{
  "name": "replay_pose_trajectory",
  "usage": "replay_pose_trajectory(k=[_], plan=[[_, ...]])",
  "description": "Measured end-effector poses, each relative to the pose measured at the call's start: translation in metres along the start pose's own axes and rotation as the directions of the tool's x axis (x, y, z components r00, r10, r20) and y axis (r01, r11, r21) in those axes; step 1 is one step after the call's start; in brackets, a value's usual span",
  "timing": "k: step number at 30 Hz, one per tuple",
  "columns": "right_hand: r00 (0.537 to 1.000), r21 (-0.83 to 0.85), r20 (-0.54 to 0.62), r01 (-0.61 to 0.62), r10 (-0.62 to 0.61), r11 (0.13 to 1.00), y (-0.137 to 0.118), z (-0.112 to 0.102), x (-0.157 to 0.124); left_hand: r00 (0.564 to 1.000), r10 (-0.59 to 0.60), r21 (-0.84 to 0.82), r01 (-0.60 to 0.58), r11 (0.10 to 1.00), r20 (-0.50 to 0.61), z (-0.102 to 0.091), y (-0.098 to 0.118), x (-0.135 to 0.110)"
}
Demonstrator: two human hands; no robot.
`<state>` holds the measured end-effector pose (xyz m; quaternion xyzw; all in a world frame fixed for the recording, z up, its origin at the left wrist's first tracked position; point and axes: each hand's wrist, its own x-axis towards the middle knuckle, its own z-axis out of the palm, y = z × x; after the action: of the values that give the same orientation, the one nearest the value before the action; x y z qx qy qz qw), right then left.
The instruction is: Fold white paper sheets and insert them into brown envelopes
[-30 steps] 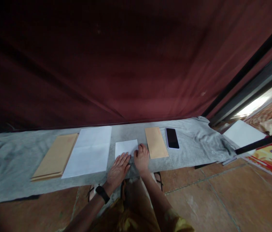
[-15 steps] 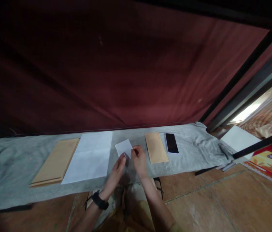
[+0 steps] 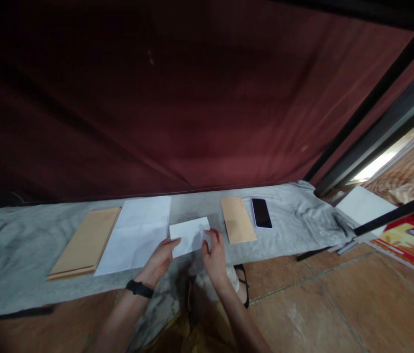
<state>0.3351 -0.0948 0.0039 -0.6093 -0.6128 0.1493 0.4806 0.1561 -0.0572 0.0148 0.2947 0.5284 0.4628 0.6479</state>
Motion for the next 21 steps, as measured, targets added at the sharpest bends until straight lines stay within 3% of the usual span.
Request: replay_pose_trajectory(k=[3,9,12,18,21], plan=[[0.975,0.071,-0.064,-0.208,0.212,0.976,0.035,-0.002,-0.002,1.0,-0.002,0.028,0.002,1.0,-0.017,-0.006,-0.006,0.008],[0.877,0.363,0.151,-0.479,0.457,0.799,0.064,0.013,0.006,1.0,0.02,0.086,-0.021,0.996,0.008,-0.001,-0.014,0.02],[0.855,0.429,0.154,-0.51,0.495,0.746,0.063,0.018,0.01,0.998,0.066,0.147,-0.064,0.987,-0.014,-0.002,-0.019,0.022],[0.854,0.434,0.126,-0.504,0.504,0.747,0.061,0.02,0.01,0.979,0.182,0.281,-0.148,0.948,-0.096,-0.012,-0.037,0.014],[0.858,0.415,0.105,-0.497,0.502,0.762,0.062,0.019,0.008,0.911,0.405,0.549,-0.298,0.781,-0.081,-0.012,-0.047,0.001]])
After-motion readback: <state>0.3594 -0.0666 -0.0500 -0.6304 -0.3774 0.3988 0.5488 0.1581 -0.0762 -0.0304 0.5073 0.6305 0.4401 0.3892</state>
